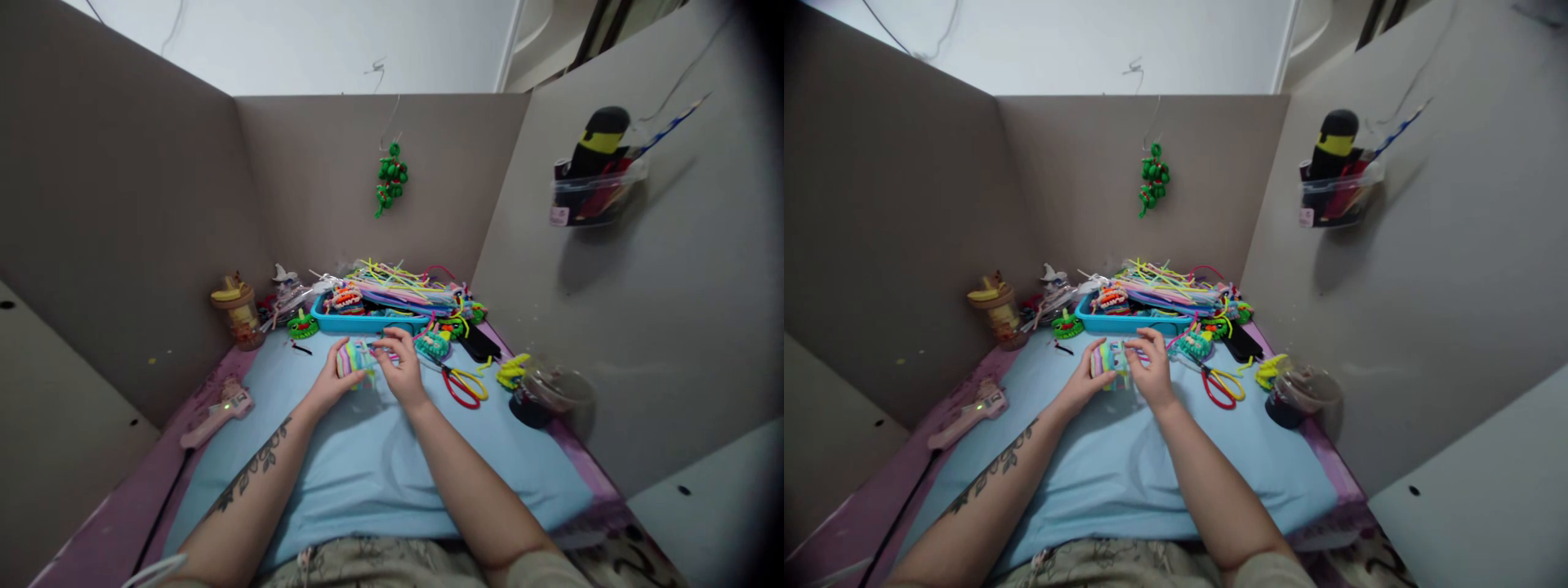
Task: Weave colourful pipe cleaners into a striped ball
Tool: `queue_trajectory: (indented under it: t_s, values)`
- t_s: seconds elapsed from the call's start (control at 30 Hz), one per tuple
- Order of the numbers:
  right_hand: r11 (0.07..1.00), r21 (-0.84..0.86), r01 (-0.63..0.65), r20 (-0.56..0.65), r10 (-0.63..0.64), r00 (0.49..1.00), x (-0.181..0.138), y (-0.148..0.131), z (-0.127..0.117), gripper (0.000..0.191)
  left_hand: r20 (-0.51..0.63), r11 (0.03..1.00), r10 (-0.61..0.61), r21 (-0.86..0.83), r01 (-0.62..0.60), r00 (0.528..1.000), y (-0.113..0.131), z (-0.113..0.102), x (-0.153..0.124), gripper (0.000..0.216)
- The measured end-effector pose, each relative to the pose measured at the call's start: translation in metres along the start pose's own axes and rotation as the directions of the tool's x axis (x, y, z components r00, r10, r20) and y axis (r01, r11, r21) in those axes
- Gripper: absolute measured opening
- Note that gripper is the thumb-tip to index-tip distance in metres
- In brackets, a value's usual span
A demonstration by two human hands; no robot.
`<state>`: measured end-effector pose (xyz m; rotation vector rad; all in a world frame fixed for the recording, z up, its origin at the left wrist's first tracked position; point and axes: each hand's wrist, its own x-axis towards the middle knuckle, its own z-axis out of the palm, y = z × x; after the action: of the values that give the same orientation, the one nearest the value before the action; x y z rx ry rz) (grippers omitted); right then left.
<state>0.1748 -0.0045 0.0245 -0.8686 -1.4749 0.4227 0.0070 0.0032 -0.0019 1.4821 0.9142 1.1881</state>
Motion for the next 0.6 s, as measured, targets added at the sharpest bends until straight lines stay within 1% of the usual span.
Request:
queue_trajectory:
  t_s: [0.03,0.1,0.2,0.43,0.6]
  values:
    - [1.0,-0.007,-0.005,0.023,0.005,1.0,0.002,0.001,-0.002,0.013,0.036,1.0,-0.007,0.03,0.006,0.999,0.001,-0.001,-0.001,0.083]
    - [0.999,-0.035,-0.019,0.109,0.023,0.994,0.005,0.002,-0.005,0.008,0.094,0.995,-0.014,0.095,0.005,0.995,0.001,-0.003,-0.002,0.08]
    - [0.995,-0.08,-0.059,0.203,0.074,0.976,0.007,0.004,-0.006,0.005,0.13,0.988,-0.003,0.153,-0.017,0.991,0.001,-0.005,-0.003,0.079]
    - [0.982,-0.132,-0.135,0.24,0.164,0.957,0.006,0.007,-0.001,0.002,0.162,0.983,-0.01,0.183,-0.02,0.987,0.006,-0.003,-0.005,0.081]
    - [0.971,-0.147,-0.19,0.334,0.23,0.914,0.005,0.017,-0.001,0.005,0.196,0.976,-0.012,0.215,-0.031,0.98,0.007,-0.004,-0.006,0.085]
